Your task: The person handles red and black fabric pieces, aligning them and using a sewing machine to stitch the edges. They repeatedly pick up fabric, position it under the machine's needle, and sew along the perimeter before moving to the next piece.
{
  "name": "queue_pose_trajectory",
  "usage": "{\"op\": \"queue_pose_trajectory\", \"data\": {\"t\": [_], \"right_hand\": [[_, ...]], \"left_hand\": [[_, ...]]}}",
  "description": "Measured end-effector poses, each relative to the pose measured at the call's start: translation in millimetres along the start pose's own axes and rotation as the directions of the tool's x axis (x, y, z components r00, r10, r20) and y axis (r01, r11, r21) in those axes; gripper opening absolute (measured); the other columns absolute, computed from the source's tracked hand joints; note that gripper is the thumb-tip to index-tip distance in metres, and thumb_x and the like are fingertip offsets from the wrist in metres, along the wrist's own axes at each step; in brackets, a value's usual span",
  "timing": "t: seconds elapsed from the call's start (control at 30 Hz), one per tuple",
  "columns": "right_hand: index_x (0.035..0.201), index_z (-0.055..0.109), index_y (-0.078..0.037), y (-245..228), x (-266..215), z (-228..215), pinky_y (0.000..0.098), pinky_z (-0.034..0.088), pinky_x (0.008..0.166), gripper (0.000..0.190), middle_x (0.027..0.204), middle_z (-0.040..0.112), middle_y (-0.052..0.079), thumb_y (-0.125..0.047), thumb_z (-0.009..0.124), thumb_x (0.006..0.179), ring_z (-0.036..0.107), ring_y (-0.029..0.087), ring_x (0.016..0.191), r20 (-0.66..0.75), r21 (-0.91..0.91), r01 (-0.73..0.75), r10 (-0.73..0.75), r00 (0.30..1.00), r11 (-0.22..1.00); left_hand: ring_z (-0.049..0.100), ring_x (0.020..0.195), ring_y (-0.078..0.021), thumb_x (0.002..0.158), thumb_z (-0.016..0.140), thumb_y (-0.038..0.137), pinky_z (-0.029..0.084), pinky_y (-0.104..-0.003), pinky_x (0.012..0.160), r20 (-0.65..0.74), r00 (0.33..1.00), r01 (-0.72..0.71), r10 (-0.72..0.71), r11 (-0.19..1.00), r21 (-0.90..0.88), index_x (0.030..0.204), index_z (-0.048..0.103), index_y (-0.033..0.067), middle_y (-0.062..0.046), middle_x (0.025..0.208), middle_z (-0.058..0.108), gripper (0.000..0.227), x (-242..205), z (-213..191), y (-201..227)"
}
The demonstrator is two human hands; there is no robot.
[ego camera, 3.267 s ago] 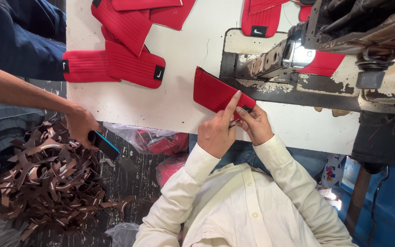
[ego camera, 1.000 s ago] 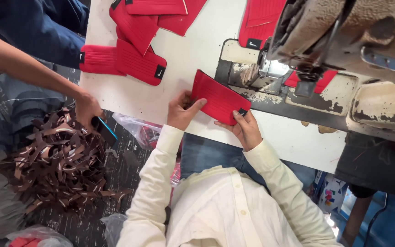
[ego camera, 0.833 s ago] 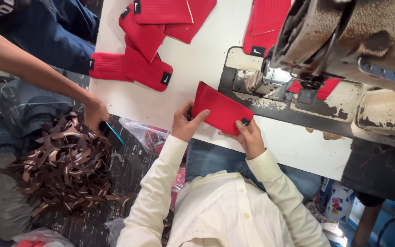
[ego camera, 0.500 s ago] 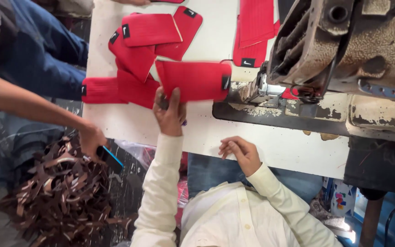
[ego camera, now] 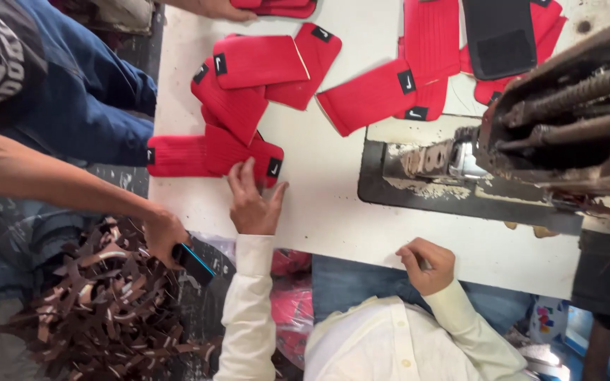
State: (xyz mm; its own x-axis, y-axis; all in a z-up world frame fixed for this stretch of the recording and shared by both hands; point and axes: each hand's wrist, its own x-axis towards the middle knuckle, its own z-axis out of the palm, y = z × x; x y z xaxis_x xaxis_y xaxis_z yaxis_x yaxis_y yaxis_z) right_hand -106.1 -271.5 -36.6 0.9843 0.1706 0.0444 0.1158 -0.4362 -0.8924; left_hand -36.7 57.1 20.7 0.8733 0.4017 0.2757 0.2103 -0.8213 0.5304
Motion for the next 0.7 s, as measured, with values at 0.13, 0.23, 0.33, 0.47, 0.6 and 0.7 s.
{"op": "queue_pose_trajectory", "data": {"t": [0.13,0.23,0.33,0.47,0.6,0.7], "right_hand": [[0.079,0.071,-0.007,26,-8,12,0.0233,0.044,0.048,0.017,0.063,0.064,0.001,-0.014,0.068,0.094,0.059,0.008,0.051,-0.096,0.084,0.066,-0.058,0.994,0.994],[0.079,0.073,-0.006,13,-4,5,0.0255,0.040,0.044,0.013,0.064,0.066,0.002,-0.013,0.070,0.089,0.053,0.010,0.045,-0.069,0.032,-0.046,0.048,0.996,0.998],[0.079,0.073,-0.006,11,-3,5,0.0256,0.040,0.044,0.012,0.064,0.066,0.003,-0.011,0.070,0.089,0.053,0.010,0.045,-0.069,0.004,0.002,-0.002,0.998,1.000],[0.079,0.073,-0.006,11,-5,6,0.0253,0.040,0.045,0.012,0.064,0.065,0.003,-0.010,0.070,0.090,0.053,0.010,0.046,-0.066,0.025,0.022,-0.021,0.998,0.999],[0.081,0.072,-0.005,7,-2,5,0.0247,0.040,0.046,0.010,0.066,0.065,0.003,-0.008,0.069,0.089,0.054,0.010,0.048,-0.081,0.026,0.054,-0.052,0.995,0.998],[0.078,0.073,-0.005,4,-1,3,0.0251,0.039,0.044,0.013,0.063,0.065,0.003,-0.009,0.070,0.090,0.052,0.010,0.045,-0.062,0.022,0.006,-0.005,0.998,1.000]], "left_hand": [[0.068,0.097,-0.0364,0.075,0.087,0.024,0.058,-0.045,0.073,-0.021,0.996,-0.079,0.083,0.986,0.145,0.122,0.067,0.0080,-0.014,0.128,0.060,0.053,-3,23,-22],[0.072,0.090,-0.0282,0.082,0.081,0.019,0.060,-0.041,0.072,-0.018,0.997,-0.076,0.081,0.978,0.194,0.115,0.070,0.0175,-0.002,0.122,0.065,0.034,-26,50,-43],[0.073,0.090,-0.0232,0.090,0.077,0.017,0.062,-0.037,0.076,-0.021,0.997,-0.068,0.072,0.986,0.152,0.115,0.072,0.0237,0.004,0.120,0.067,0.026,-36,57,-39],[0.073,0.102,-0.0283,0.095,0.077,0.031,0.063,-0.039,0.080,-0.084,0.996,0.015,-0.003,0.990,0.140,0.130,0.065,0.0170,-0.007,0.133,0.060,0.039,-21,37,-27],[0.068,0.110,-0.0409,0.086,0.080,0.054,0.060,-0.047,0.076,-0.049,0.997,0.072,-0.062,0.972,0.225,0.146,0.050,0.0031,-0.020,0.146,0.047,0.084,-26,29,-9],[0.066,0.108,-0.0432,0.078,0.080,0.058,0.061,-0.049,0.076,0.206,0.972,0.086,-0.117,0.985,0.152,0.150,0.044,0.0078,-0.021,0.150,0.042,0.095,-45,29,20]]}}
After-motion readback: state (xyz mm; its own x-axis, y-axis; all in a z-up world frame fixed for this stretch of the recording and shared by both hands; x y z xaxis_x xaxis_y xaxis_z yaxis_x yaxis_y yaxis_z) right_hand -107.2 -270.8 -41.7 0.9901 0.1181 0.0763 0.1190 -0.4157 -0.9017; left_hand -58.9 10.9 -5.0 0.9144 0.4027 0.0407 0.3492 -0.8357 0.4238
